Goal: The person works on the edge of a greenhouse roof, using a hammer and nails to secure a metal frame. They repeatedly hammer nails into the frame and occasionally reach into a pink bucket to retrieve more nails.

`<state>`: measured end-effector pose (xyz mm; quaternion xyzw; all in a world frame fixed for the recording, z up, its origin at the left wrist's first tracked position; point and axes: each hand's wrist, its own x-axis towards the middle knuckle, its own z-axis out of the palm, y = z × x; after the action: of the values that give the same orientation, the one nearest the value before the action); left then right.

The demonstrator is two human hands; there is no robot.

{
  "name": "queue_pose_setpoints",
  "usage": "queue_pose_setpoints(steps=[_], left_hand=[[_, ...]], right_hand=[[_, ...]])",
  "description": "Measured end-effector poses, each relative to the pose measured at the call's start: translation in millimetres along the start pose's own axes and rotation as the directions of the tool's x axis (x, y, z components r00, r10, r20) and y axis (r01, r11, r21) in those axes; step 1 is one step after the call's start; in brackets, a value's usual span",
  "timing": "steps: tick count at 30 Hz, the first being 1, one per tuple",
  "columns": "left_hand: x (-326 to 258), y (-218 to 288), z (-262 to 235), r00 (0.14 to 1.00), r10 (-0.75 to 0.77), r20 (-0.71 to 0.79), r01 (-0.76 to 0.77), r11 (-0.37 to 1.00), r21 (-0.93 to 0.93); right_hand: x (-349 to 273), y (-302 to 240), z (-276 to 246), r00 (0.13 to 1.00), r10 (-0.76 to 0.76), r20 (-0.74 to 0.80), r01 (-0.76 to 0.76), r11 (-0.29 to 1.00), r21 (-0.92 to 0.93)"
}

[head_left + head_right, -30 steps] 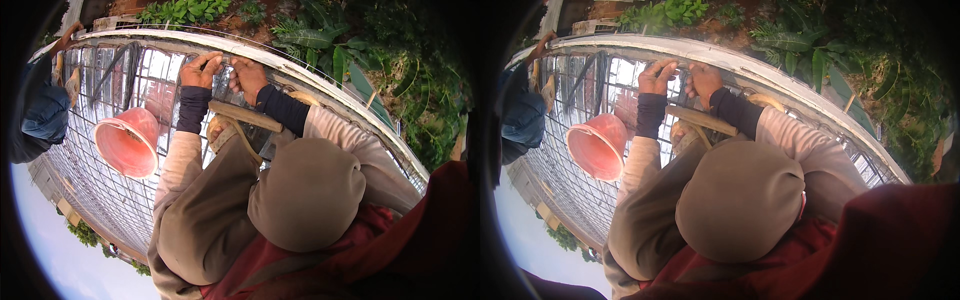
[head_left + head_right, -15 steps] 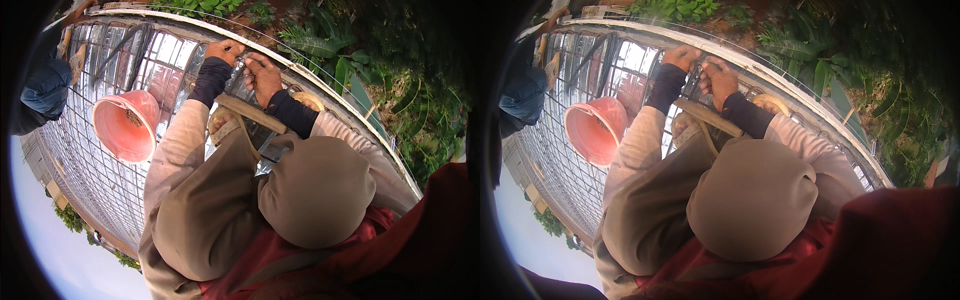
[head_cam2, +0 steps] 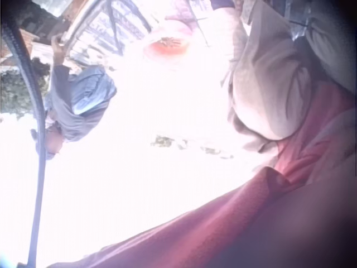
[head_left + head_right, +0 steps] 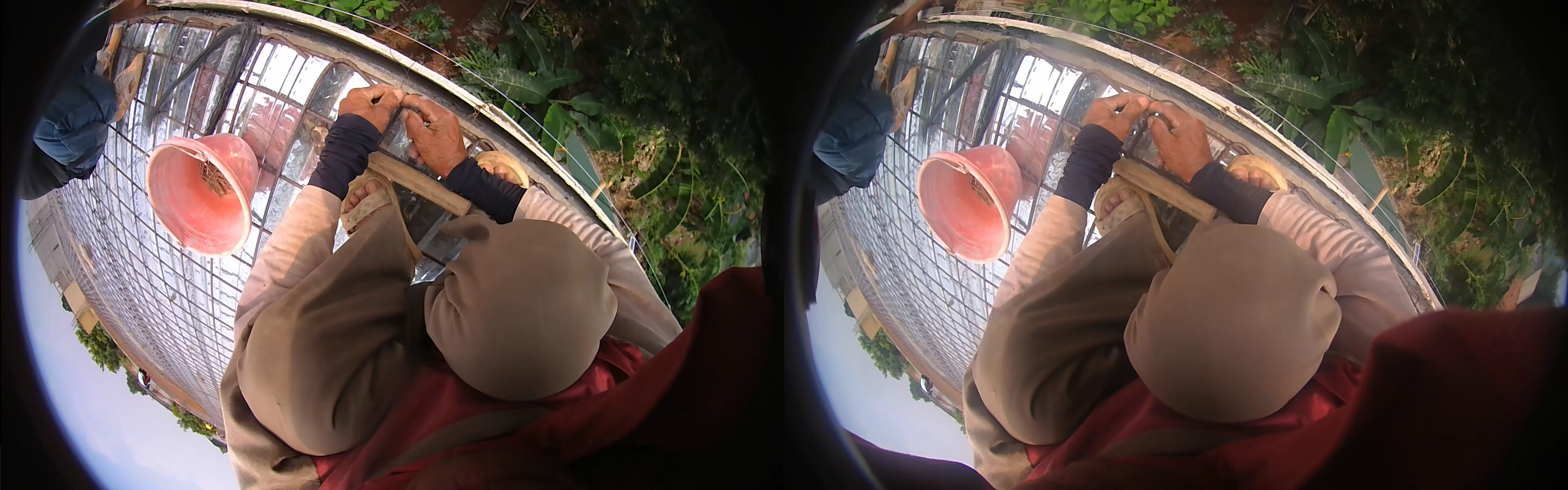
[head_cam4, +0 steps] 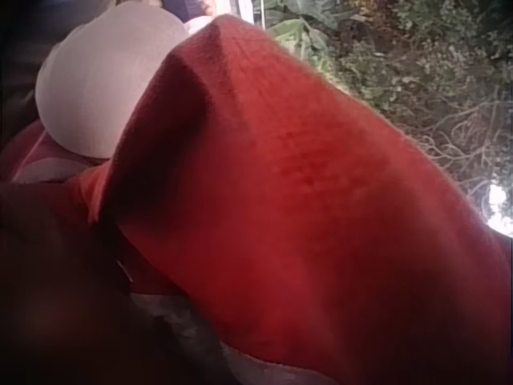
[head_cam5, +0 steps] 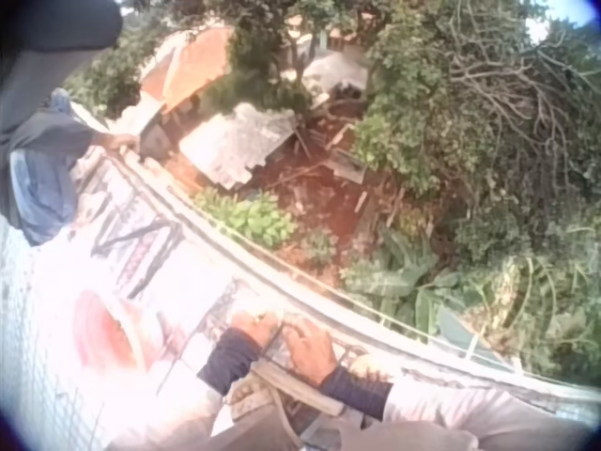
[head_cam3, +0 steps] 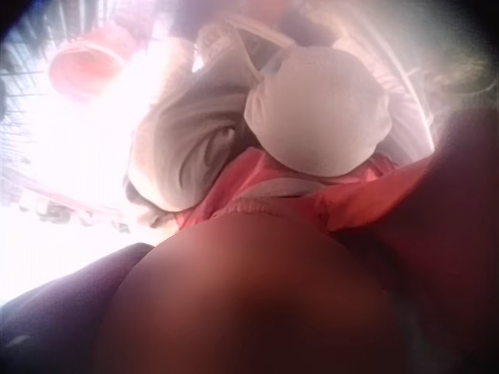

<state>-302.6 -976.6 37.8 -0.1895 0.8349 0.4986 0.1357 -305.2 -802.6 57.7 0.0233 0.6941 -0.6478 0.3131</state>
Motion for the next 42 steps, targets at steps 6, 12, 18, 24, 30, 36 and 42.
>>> queue_pose_setpoints(steps=[6,12,18,24,30,36,42], left_hand=[[-2,27,8,0.999,0.04,-0.007,-0.038,0.988,0.147],[-22,12,20,0.965,0.262,-0.029,-0.239,0.914,0.329],[-42,4,-5,0.886,0.461,-0.051,-0.411,0.831,0.375],[8,23,-42,0.969,-0.025,-0.247,0.096,0.955,0.28],[53,35,-25,0.95,0.066,-0.306,0.112,0.841,0.529],[61,32,-19,0.939,-0.258,-0.228,0.29,0.949,0.122],[51,33,-23,0.963,-0.263,-0.063,0.261,0.964,-0.041]], right_hand=[[-1,6,-6,0.994,0.075,0.075,-0.074,0.997,-0.024],[-18,-4,-15,0.962,0.232,0.143,-0.249,0.962,0.116],[-35,-14,-33,0.944,0.286,0.162,-0.314,0.932,0.183],[-14,-33,-18,0.952,0.213,0.218,-0.245,0.961,0.131],[23,-37,-10,0.926,0.318,0.203,-0.365,0.891,0.269],[37,-20,-5,0.917,0.324,0.231,-0.389,0.855,0.343],[39,-19,-5,0.9,0.377,0.219,-0.431,0.845,0.318]])
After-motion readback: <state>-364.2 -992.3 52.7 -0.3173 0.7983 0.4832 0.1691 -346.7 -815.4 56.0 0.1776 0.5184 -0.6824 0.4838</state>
